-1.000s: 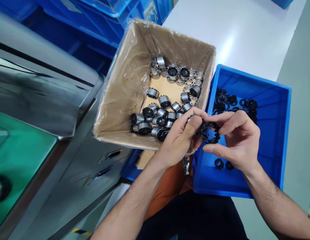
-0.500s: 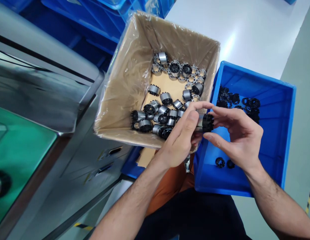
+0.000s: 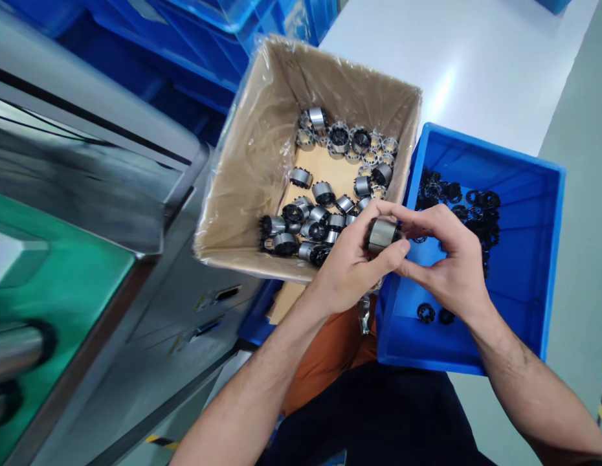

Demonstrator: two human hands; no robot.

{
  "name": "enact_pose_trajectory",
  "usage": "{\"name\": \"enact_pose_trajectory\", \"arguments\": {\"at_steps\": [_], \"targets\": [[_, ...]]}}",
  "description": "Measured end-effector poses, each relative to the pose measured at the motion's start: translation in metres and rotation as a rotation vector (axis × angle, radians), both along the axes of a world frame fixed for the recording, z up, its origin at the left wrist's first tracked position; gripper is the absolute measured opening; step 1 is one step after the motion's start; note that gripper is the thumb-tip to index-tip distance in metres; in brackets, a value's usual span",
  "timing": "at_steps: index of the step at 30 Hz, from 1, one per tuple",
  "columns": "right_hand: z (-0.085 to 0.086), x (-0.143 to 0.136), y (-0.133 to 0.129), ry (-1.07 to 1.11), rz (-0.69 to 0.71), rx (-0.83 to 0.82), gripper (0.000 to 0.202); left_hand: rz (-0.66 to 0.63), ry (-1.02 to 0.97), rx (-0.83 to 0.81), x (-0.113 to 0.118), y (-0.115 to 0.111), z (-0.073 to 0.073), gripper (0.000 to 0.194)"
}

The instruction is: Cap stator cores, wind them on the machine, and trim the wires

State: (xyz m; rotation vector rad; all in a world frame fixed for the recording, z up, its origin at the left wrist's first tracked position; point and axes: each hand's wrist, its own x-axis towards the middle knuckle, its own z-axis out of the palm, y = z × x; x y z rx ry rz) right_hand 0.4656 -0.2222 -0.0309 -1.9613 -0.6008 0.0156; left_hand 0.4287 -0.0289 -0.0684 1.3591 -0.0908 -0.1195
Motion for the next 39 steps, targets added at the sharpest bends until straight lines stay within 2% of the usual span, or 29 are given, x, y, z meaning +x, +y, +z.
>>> {"name": "enact_pose_trajectory", "arguments": {"at_steps": [2, 4, 6, 7, 9, 11, 12, 14, 17, 19, 21, 22, 24, 28, 31, 33, 35, 36, 39], "targets": [[0.012, -0.01, -0.021, 0.004, 0.07, -0.117, 0.064, 0.11, -0.039, 0.233, 0.004, 0.009, 0.006, 0.04], [0.02, -0.032, -0.057, 0.013, 0.209, -0.232, 0.069, 0.186, 0.003, 0.621, 0.004, 0.028, 0.012, 0.032], [0.018, -0.065, -0.1, 0.08, 0.395, -0.458, 0.063, 0.184, 0.1, 1.041, 0.0, 0.051, 0.015, 0.033], [0.012, -0.083, -0.121, 0.116, 0.442, -0.622, 0.065, 0.163, 0.154, 1.188, -0.002, 0.061, 0.014, 0.037], [-0.002, -0.113, -0.153, 0.116, 0.434, -0.921, 0.065, 0.146, 0.203, 1.312, -0.005, 0.076, 0.01, 0.054], [-0.009, -0.125, -0.172, 0.111, 0.428, -1.043, 0.051, 0.18, 0.178, 1.32, -0.005, 0.081, 0.005, 0.069], [-0.006, -0.12, -0.178, 0.107, 0.432, -1.046, 0.047, 0.198, 0.167, 1.316, -0.004, 0.08, 0.004, 0.073], [0.018, -0.088, -0.186, 0.095, 0.437, -0.987, 0.042, 0.206, 0.179, 1.327, -0.001, 0.076, 0.004, 0.075], [0.081, -0.012, -0.195, 0.05, 0.373, -0.89, 0.027, 0.196, 0.218, 1.339, 0.001, 0.071, 0.009, 0.072], [0.118, 0.03, -0.196, 0.041, 0.38, -0.871, 0.026, 0.198, 0.224, 1.342, 0.001, 0.07, 0.013, 0.071], [0.138, 0.047, -0.189, 0.049, 0.406, -0.884, 0.027, 0.213, 0.235, 1.341, -0.001, 0.07, 0.015, 0.069], [0.139, 0.046, -0.184, 0.054, 0.417, -0.898, 0.027, 0.224, 0.24, 1.337, -0.003, 0.07, 0.015, 0.069], [0.128, 0.028, -0.173, 0.066, 0.424, -0.94, 0.029, 0.247, 0.249, 1.322, -0.003, 0.071, 0.014, 0.068], [0.071, -0.028, -0.16, 0.111, 0.41, -1.058, 0.029, 0.272, 0.298, 1.29, 0.01, 0.078, 0.009, 0.072], [0.03, -0.057, -0.153, 0.171, 0.42, -1.13, 0.025, 0.275, 0.307, 1.28, 0.04, 0.082, 0.008, 0.075], [0.012, -0.067, -0.149, 0.206, 0.423, -1.168, 0.028, 0.276, 0.279, 1.272, 0.069, 0.082, 0.008, 0.073], [0.009, -0.065, -0.148, 0.236, 0.44, -1.181, 0.027, 0.269, 0.261, 1.26, 0.1, 0.081, 0.007, 0.072], [0.013, -0.06, -0.148, 0.25, 0.458, -1.173, 0.028, 0.263, 0.262, 1.254, 0.116, 0.08, 0.005, 0.073], [0.044, -0.028, -0.138, 0.247, 0.495, -1.07, 0.043, 0.227, 0.294, 1.238, 0.158, 0.083, -0.006, 0.078]]}}
